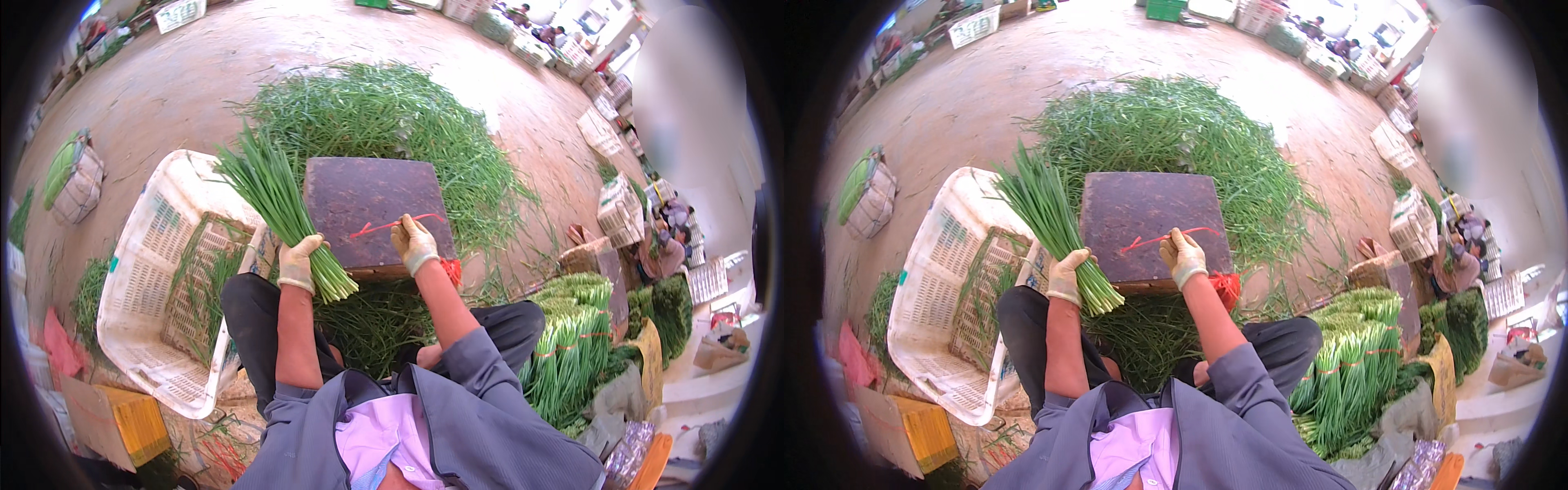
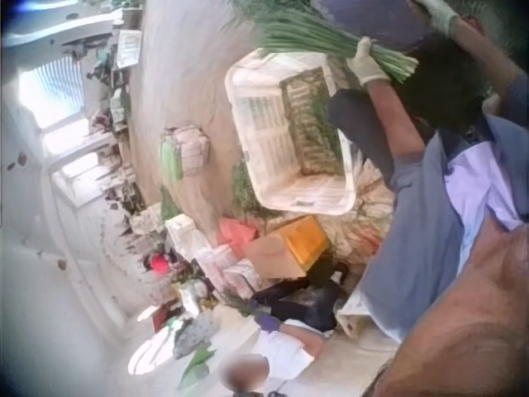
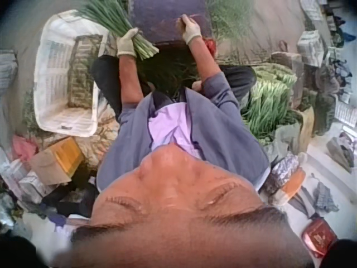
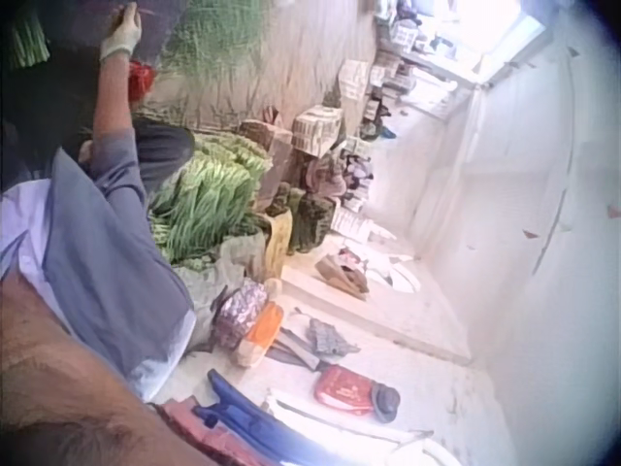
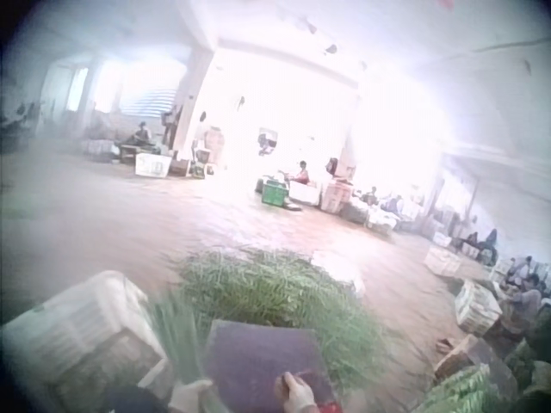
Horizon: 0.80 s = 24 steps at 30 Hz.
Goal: The person gathers green onions, aligns them on a wooden board, and ties them into bundles using red string before placing them into a white plastic crate.
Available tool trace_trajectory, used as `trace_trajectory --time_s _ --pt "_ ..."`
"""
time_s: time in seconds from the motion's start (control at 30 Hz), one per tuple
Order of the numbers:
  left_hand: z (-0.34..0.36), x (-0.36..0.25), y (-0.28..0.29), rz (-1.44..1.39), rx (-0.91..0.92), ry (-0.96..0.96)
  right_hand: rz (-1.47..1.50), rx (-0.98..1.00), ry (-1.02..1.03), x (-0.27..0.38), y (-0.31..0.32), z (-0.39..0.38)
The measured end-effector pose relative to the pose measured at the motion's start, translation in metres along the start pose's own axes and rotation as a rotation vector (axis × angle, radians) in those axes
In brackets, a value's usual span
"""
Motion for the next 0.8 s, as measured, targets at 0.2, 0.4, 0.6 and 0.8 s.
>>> trace_trajectory --time_s 0.2,0.4,0.6,0.8 --pt "0.01 0.04 -0.026 0.033 0.02 0.091 0.101 -0.144 -0.234 -0.08 0.06 0.071" --pt "0.014 0.044 -0.001 0.101 -0.027 0.065 -0.904 0.152 0.032 -0.052 0.013 0.036" --pt "0.036 0.094 -0.055 0.267 0.055 0.166 -1.687 0.156 0.836 0.027 -0.002 0.04" --pt "0.075 0.133 -0.091 1.146 -0.108 0.062 -1.642 0.171 0.736 0.021 0.009 0.053"
Point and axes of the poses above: each hand's wrist, its own z-axis towards the middle knuckle, its own y-axis out of the back of the hand, x = y × z, the point moved 10 cm from there along z, towards the middle knuckle, and after that the axes turned 1 degree about y, right-handed, at the moved point
